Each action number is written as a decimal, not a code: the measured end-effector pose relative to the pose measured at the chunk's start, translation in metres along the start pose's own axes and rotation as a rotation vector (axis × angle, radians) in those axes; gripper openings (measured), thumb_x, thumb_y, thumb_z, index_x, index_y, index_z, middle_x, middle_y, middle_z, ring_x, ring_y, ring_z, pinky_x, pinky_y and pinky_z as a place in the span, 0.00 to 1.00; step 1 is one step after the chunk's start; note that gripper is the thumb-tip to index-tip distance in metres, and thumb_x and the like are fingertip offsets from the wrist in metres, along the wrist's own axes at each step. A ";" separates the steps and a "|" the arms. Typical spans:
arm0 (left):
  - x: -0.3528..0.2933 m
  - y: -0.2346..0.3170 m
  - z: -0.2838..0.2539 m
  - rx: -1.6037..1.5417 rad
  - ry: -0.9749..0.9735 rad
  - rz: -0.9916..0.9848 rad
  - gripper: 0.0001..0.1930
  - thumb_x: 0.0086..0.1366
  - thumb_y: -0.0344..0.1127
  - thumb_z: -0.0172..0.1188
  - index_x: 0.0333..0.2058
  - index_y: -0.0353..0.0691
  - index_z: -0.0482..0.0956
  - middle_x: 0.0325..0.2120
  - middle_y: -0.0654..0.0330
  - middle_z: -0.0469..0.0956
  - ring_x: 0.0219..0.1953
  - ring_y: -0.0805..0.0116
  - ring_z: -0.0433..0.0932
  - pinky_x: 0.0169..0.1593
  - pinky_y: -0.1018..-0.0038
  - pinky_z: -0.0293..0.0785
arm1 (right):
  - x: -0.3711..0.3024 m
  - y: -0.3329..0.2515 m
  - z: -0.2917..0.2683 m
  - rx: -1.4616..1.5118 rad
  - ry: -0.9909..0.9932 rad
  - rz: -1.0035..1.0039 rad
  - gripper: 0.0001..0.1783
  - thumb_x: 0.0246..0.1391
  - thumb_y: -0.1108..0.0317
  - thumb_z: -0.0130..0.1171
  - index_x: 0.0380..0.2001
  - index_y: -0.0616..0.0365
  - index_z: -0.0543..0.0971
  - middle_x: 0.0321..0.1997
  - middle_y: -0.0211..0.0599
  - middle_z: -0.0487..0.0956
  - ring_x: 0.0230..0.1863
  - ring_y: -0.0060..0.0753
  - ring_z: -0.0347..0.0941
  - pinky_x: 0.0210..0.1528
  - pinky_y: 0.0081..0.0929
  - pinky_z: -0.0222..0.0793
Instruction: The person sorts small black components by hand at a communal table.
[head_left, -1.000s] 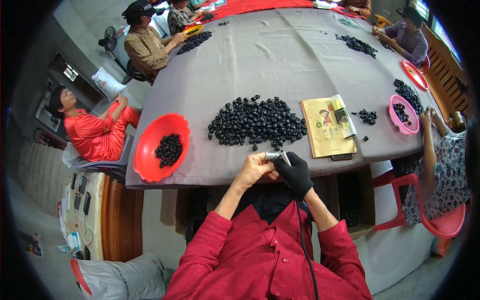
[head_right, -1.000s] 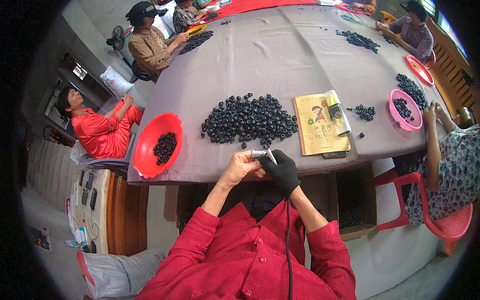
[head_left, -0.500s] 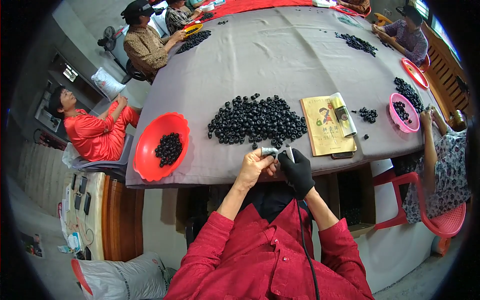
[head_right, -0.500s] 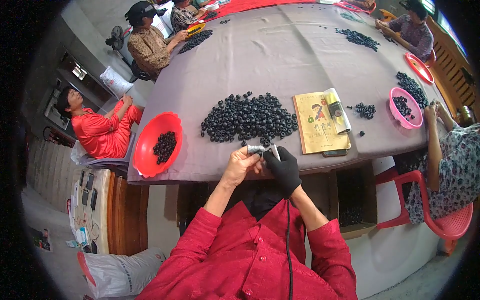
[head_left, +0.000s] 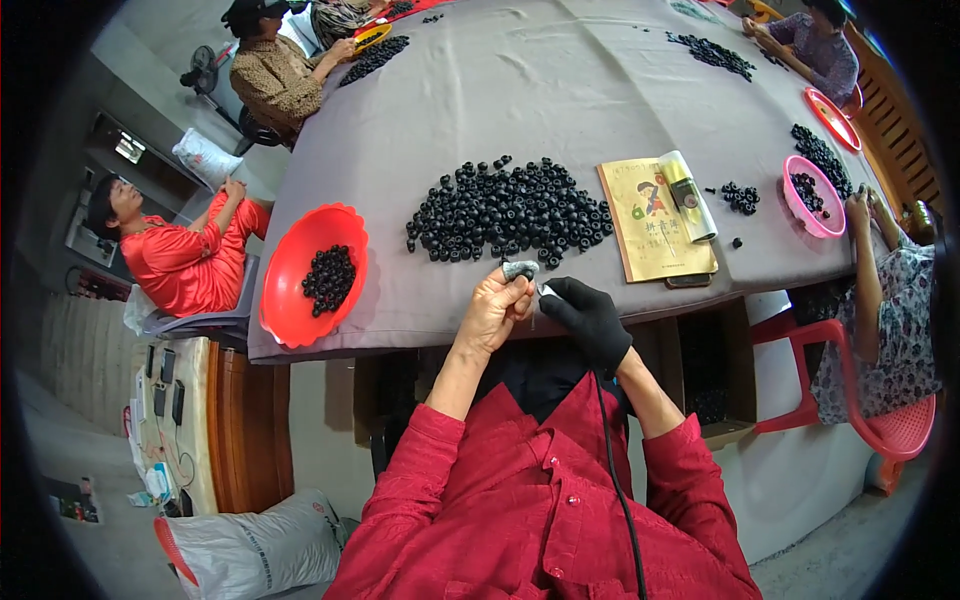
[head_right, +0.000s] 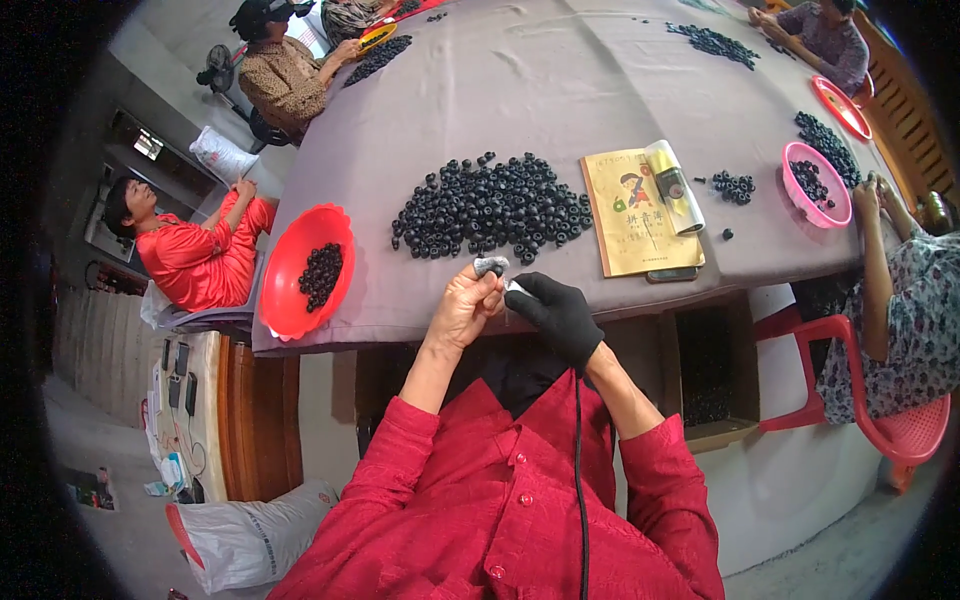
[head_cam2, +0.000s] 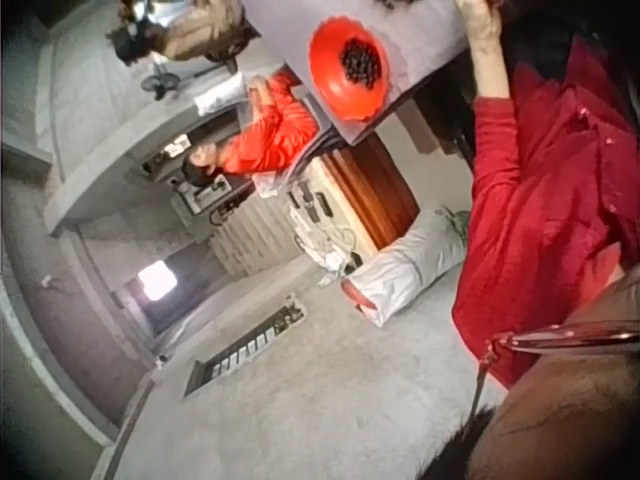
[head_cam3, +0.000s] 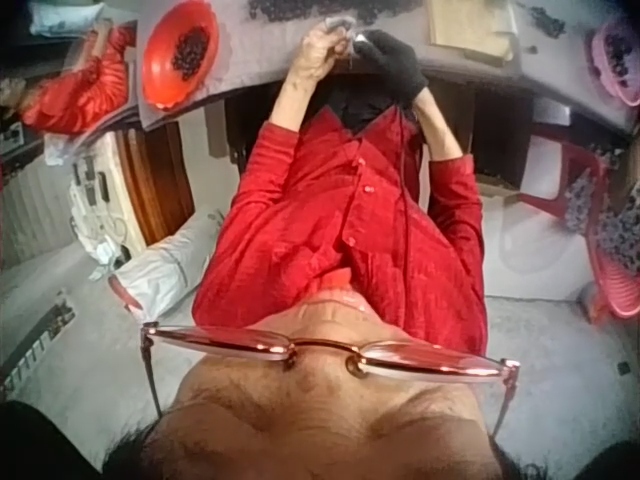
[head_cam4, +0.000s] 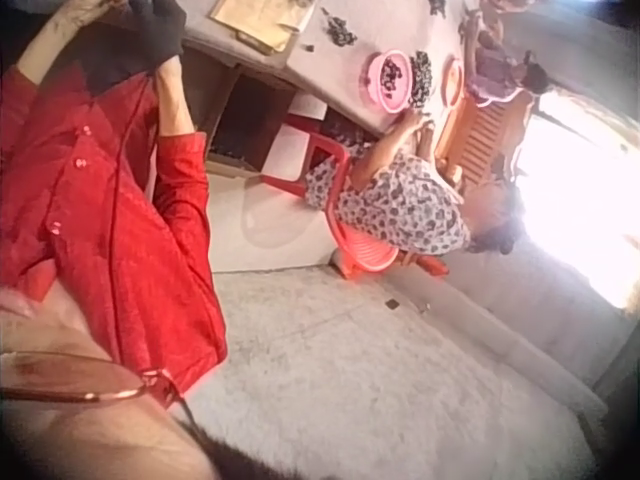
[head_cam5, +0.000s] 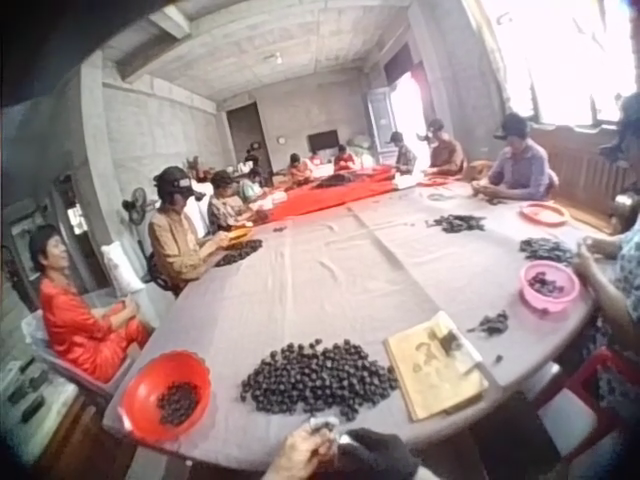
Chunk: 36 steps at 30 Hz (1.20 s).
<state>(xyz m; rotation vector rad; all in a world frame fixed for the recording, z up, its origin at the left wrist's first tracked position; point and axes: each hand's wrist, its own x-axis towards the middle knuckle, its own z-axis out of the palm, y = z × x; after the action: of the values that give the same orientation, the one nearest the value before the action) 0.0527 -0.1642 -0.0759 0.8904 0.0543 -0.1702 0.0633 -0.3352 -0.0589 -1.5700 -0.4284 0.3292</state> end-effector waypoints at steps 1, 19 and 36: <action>-0.001 0.000 0.000 -0.015 -0.023 0.001 0.08 0.59 0.34 0.56 0.36 0.39 0.73 0.21 0.66 0.71 0.18 0.81 0.62 0.21 0.84 0.57 | 0.000 -0.001 0.001 0.015 -0.007 -0.016 0.17 0.52 0.63 0.55 0.42 0.62 0.73 0.34 0.34 0.77 0.36 0.19 0.69 0.39 0.21 0.66; -0.008 -0.003 0.003 -0.060 -0.032 -0.050 0.07 0.60 0.31 0.52 0.38 0.40 0.74 0.20 0.71 0.68 0.17 0.83 0.60 0.22 0.84 0.57 | 0.000 0.003 0.005 -0.058 0.001 -0.017 0.17 0.52 0.66 0.54 0.45 0.61 0.72 0.36 0.32 0.77 0.38 0.16 0.67 0.41 0.18 0.65; -0.008 -0.004 0.003 -0.052 -0.046 -0.048 0.06 0.60 0.31 0.53 0.36 0.39 0.74 0.20 0.70 0.68 0.17 0.82 0.60 0.22 0.84 0.57 | 0.000 0.005 0.005 -0.074 0.017 -0.066 0.18 0.52 0.62 0.55 0.45 0.60 0.73 0.35 0.41 0.78 0.37 0.20 0.72 0.39 0.23 0.67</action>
<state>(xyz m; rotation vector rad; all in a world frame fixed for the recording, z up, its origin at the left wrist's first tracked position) 0.0443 -0.1678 -0.0763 0.8332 0.0373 -0.2324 0.0609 -0.3307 -0.0639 -1.6256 -0.4828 0.2509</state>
